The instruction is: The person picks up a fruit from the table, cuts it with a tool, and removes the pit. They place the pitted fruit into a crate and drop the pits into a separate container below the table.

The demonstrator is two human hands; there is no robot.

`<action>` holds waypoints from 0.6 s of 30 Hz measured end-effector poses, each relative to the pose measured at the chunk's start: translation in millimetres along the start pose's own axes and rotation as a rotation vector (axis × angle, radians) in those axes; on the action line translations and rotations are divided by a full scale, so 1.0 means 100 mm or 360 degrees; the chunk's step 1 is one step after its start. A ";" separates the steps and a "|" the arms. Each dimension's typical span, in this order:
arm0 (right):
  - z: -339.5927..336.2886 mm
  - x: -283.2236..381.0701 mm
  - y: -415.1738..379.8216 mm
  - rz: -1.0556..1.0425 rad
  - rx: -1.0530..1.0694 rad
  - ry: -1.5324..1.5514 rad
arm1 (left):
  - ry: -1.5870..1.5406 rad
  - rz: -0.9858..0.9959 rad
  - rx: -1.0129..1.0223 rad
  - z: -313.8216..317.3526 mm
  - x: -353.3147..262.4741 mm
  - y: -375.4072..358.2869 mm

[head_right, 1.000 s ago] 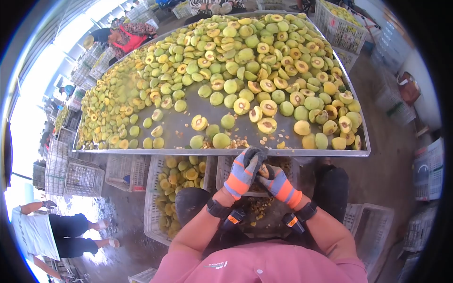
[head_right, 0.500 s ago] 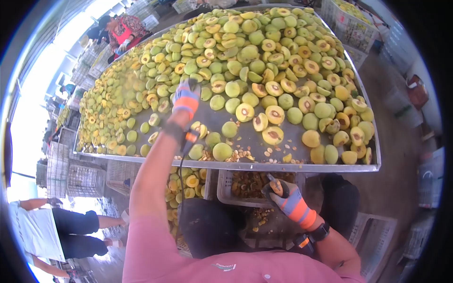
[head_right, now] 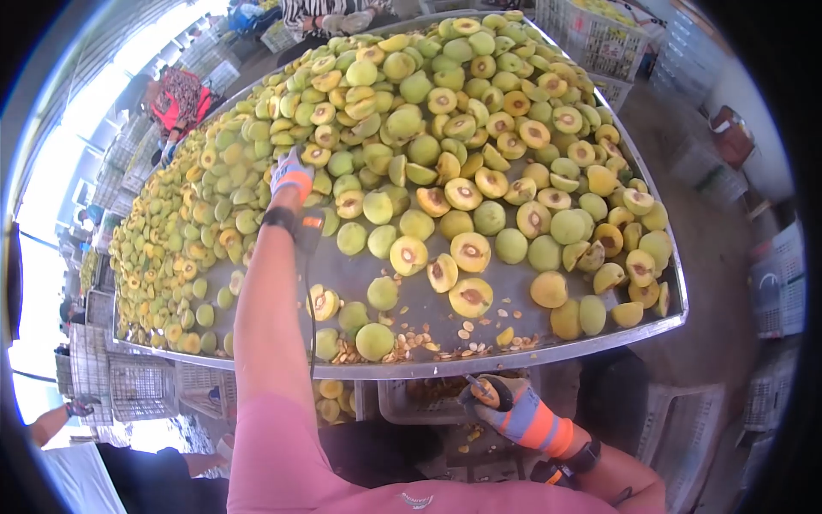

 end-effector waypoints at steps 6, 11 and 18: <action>0.08 0.00 -0.06 0.0052 0.0040 -0.0048 | 0.0191 0.0224 0.0430 0.18 0.26 -0.77; 0.09 0.03 -0.13 0.0040 0.0050 -0.0004 | -0.0230 0.0375 0.0363 0.09 0.67 -1.62; 0.10 -0.04 -0.18 -0.0059 -0.0032 -0.0073 | -0.0110 0.0400 -0.0055 -0.21 0.53 -1.86</action>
Point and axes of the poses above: each hand's wrist, its own y-axis towards the middle knuckle, its own z-axis out of the palm, x = y × z, the point moved 6 cm from there along y, towards the middle knuckle, and after that the axes turned 11 degrees about x, right-handed, at the moved point
